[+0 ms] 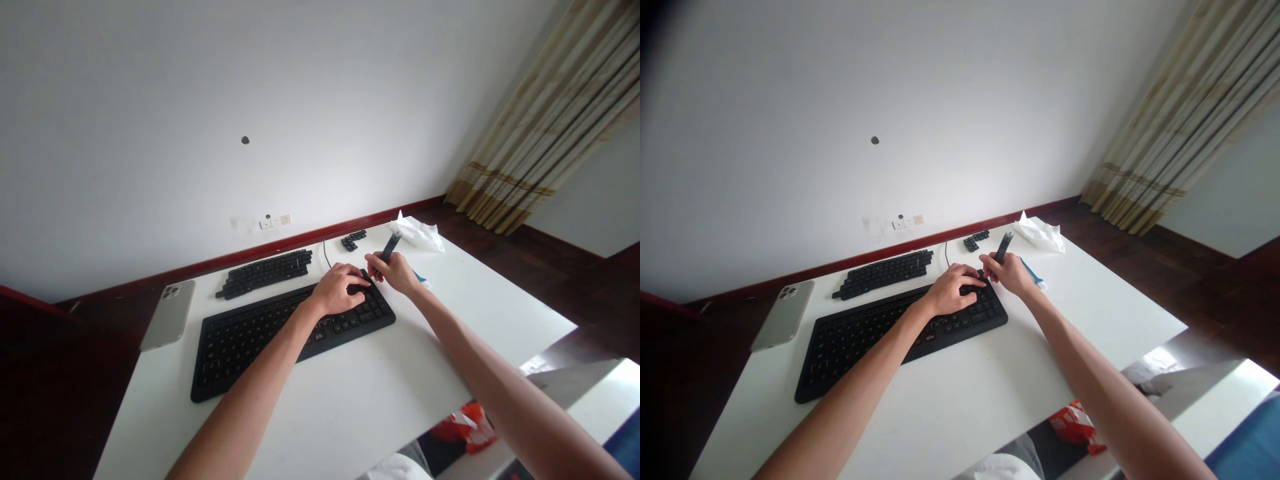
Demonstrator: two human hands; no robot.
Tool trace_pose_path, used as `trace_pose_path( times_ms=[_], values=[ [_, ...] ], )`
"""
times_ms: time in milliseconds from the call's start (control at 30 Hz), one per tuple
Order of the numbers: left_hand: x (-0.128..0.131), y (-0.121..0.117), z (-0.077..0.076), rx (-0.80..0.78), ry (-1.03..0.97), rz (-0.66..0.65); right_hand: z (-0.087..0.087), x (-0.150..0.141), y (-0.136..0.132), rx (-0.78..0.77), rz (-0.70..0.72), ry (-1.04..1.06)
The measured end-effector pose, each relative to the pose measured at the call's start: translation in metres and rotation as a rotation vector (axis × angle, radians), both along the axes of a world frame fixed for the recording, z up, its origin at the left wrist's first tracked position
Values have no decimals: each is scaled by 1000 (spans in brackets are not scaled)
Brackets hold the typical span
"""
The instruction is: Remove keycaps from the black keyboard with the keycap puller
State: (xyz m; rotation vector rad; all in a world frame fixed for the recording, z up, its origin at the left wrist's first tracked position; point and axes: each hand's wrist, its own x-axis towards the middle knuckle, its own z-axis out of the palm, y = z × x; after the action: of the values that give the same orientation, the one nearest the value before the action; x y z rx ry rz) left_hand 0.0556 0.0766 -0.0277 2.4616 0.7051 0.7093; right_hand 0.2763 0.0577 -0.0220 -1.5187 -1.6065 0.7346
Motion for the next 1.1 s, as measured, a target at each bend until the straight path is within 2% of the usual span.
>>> trace_pose_path(
  times_ms=[167, 367, 667, 900, 1100],
  values=[
    [-1, 1, -1, -4, -7, -10, 0, -3, -1, 25, 2, -3],
    [1, -2, 1, -18, -34, -1, 3, 0, -1, -28, 96, 56],
    [4, -3, 4, -113, -100, 128, 12, -3, -8, -82, 87, -20],
    [4, -1, 2, -45, -36, 86, 23, -7, -16, -64, 137, -103],
    [4, 1, -2, -13, -42, 75, 16, -1, -11, -68, 105, -158]
  ],
)
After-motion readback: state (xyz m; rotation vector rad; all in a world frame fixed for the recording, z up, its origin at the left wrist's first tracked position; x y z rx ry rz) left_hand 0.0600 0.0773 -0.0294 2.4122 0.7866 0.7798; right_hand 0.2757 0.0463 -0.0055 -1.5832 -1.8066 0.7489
